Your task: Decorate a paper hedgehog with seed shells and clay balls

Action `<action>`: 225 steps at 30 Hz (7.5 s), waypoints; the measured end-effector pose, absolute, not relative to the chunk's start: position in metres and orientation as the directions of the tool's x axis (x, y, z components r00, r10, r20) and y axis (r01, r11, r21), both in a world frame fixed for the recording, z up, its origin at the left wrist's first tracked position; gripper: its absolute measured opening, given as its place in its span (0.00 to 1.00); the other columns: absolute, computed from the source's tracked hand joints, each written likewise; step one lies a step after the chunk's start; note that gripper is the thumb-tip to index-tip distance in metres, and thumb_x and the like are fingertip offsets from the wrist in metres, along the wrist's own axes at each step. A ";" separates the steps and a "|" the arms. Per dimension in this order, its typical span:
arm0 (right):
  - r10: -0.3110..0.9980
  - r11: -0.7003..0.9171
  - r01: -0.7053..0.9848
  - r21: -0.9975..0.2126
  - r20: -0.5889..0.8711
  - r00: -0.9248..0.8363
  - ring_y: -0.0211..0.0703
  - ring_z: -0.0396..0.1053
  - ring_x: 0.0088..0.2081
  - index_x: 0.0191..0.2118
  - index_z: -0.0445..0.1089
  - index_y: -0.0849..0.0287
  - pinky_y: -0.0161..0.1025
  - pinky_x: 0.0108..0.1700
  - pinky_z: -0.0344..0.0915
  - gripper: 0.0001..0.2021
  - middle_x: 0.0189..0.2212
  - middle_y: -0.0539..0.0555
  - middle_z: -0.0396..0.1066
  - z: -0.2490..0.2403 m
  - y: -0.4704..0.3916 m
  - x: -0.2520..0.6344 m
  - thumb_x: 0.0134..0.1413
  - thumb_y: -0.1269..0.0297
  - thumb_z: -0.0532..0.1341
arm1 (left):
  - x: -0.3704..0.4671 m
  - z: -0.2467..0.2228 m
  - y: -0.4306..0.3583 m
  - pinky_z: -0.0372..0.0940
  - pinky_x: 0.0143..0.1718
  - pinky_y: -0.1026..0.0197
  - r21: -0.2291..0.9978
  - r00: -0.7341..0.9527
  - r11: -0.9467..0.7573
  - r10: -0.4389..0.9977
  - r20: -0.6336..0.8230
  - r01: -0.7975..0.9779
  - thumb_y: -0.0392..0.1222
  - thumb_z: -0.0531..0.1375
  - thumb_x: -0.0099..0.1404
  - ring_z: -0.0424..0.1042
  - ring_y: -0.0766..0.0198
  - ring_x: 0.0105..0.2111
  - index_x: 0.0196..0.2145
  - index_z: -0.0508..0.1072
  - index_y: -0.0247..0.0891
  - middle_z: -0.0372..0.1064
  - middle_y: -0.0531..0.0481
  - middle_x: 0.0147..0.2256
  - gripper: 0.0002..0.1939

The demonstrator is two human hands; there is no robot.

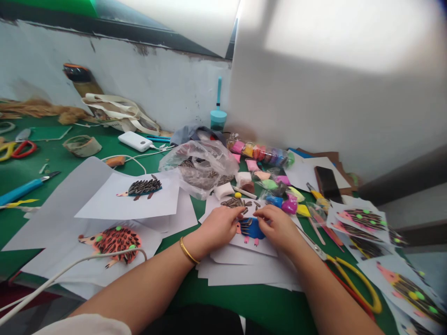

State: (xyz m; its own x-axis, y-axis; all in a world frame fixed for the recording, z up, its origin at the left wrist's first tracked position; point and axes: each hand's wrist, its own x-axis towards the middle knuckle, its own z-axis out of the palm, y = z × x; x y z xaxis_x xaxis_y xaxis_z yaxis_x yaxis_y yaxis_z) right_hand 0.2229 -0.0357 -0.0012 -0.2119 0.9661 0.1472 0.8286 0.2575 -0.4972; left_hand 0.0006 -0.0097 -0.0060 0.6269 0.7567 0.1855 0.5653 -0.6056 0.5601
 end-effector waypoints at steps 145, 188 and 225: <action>0.943 0.323 0.875 -0.362 0.203 -0.265 0.46 0.70 0.41 0.40 0.78 0.57 0.41 0.46 0.65 0.15 0.37 0.56 0.74 -0.002 -0.037 0.214 0.54 0.73 0.55 | 0.002 -0.009 -0.011 0.67 0.45 0.55 0.489 0.658 -0.650 0.730 0.187 0.582 0.32 0.55 0.60 0.70 0.56 0.41 0.48 0.77 0.42 0.71 0.45 0.42 0.20; 0.967 0.205 0.942 -0.266 0.201 -0.154 0.49 0.68 0.45 0.49 0.75 0.59 0.43 0.49 0.63 0.19 0.42 0.59 0.73 -0.008 -0.023 0.233 0.57 0.75 0.52 | 0.000 -0.016 -0.007 0.65 0.54 0.54 0.619 0.517 -0.585 0.796 0.315 0.524 0.25 0.52 0.57 0.68 0.59 0.47 0.42 0.74 0.36 0.67 0.44 0.44 0.18; 0.984 0.093 0.874 -0.478 0.176 -0.008 0.43 0.70 0.32 0.48 0.72 0.57 0.38 0.34 0.63 0.17 0.32 0.52 0.74 0.003 -0.030 0.228 0.53 0.68 0.55 | -0.001 -0.007 -0.009 0.64 0.49 0.51 0.509 0.492 -0.523 0.845 0.209 0.683 0.28 0.53 0.59 0.68 0.55 0.45 0.44 0.76 0.42 0.69 0.46 0.43 0.19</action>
State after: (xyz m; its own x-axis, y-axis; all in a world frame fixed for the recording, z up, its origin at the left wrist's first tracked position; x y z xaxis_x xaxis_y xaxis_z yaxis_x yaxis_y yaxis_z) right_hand 0.2279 -0.0301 0.0032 -0.0083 0.9844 0.1759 0.8736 0.0927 -0.4777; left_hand -0.0011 -0.0095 -0.0072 0.4915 0.8454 0.2090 0.6834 -0.5232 0.5091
